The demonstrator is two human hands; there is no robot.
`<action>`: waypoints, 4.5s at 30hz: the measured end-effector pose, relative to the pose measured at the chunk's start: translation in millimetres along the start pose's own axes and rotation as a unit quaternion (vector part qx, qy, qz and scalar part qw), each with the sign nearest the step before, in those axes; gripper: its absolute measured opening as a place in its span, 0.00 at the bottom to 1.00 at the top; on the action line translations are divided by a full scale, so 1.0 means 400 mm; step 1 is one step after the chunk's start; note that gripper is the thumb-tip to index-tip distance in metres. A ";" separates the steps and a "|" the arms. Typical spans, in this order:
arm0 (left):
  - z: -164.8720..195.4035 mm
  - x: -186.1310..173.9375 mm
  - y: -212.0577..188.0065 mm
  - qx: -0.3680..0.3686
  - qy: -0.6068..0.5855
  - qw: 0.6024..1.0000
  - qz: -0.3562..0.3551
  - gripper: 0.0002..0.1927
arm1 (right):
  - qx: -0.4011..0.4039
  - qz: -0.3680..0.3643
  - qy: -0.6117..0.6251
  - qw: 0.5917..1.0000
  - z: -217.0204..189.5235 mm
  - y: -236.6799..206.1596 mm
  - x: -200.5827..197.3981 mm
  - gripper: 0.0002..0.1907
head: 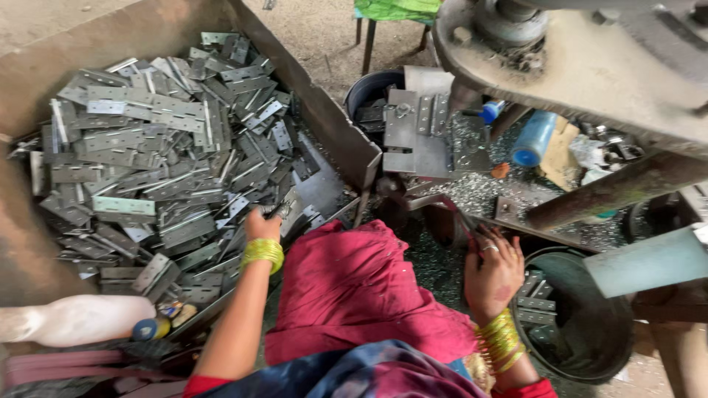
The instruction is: The person operates a manual press machine to process metal hinge components. They pick up a hinge from a bin, place it into the machine's die, and pull a lever to activate the press. The processed hinge is then removed and placed into a bucket. This cycle is repeated continuously.
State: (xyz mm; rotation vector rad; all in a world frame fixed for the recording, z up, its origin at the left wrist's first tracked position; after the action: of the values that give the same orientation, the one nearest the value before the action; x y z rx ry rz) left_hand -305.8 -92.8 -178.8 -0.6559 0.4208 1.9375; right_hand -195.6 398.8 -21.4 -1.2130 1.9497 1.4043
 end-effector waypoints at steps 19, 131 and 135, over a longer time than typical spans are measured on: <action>0.891 0.606 -0.282 0.398 0.316 0.862 0.012 0.23 | 0.114 -0.186 -0.158 0.963 0.028 0.125 -0.009 0.18; 0.942 0.505 -0.160 0.344 0.426 0.832 -0.089 0.31 | 0.092 -0.241 -0.246 0.934 0.021 0.171 0.078 0.12; 0.909 0.547 -0.147 0.325 0.492 0.791 -0.166 0.29 | 0.134 -0.252 -0.191 0.939 0.125 0.059 0.180 0.15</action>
State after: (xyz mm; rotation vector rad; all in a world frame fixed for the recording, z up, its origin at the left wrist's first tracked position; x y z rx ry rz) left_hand -423.6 289.2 -25.1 -1.1322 1.4321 0.8598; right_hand -259.3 418.3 -83.2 -1.1062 1.3790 0.9810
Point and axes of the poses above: each hand's wrist, its own y-axis towards the middle knuckle, its own x-axis out of the palm, z = x × y, the point moved 5 cm from there along y, towards the middle knuckle, and after that the axes turned 4 degrees about -z, right-handed, at the moved point
